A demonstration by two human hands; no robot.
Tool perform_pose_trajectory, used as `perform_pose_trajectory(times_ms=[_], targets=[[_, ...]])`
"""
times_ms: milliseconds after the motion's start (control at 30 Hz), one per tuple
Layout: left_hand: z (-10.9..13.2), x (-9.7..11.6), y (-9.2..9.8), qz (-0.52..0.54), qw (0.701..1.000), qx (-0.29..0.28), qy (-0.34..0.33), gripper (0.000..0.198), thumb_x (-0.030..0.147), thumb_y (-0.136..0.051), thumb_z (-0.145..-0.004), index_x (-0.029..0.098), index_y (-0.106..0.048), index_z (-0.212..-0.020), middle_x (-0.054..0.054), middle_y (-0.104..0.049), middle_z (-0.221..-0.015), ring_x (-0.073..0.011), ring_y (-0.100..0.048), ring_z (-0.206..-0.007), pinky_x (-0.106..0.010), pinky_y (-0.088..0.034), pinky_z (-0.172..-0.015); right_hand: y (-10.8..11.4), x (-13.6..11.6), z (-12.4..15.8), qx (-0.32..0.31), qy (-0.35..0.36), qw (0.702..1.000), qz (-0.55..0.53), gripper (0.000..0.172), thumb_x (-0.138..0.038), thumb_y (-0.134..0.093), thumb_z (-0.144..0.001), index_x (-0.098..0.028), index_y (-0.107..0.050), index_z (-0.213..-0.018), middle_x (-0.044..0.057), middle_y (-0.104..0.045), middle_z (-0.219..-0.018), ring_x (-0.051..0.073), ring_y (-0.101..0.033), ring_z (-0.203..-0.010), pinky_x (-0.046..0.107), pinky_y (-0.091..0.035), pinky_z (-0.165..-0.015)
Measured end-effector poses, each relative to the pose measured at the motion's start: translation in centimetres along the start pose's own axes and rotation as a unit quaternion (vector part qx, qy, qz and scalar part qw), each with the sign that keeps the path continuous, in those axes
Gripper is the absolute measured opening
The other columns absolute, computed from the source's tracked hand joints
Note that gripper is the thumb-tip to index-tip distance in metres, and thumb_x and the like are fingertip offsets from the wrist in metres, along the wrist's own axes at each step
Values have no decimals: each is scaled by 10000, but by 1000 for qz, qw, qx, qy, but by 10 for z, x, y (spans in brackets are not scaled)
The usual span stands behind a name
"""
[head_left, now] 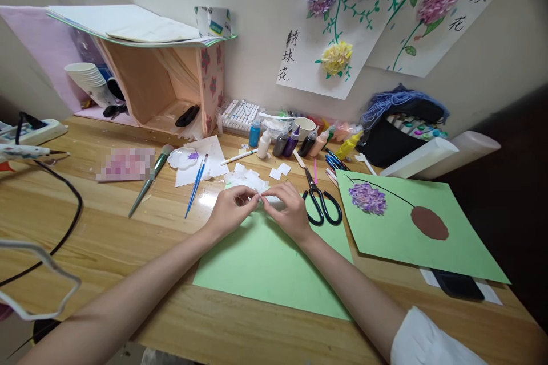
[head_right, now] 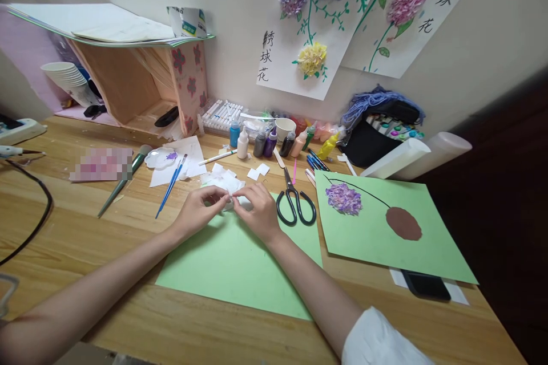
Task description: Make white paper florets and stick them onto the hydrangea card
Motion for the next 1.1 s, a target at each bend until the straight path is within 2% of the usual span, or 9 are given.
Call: perform_pose_trajectory(times_ms=[500,867,1100], targets=[[0,-2,0,-8,1000,11,3,197,316,-580,-763,148,-683,-778,-26,-659,-684,-105,-513,-561,-216,-405,-532,1,1,0,15,9,1000,-15,67,-177,-585,-792,-216,-636,-810,26,-652,-772,182,-560,-752,328,-437,-706],[-1,-3,-1,20,1000,-6,19,206,309,-574,-763,140,-692,-777,-39,-678,-710,-114,-537,-594,-219,-414,-550,1,0,0,9,8,1000,19,75,-218,-590,-804,-229,-663,-800,20,-666,-765,188,-567,-754,335,-394,-700],[-1,-2,-1,6,1000,4,2,174,295,-587,-751,151,-684,-761,-21,-668,-686,-97,-494,-565,-209,-388,-528,0,0,0,7,15,1000,16,52,-228,-615,-787,-222,-659,-814,20,-673,-771,188,-570,-757,334,-393,-697]])
Point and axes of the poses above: each hand's wrist, its own z-axis away from the middle knuckle, its own y-axis out of the back of the hand, x = y × z, the point moved 2 cm from there along -z, towards the middle knuckle
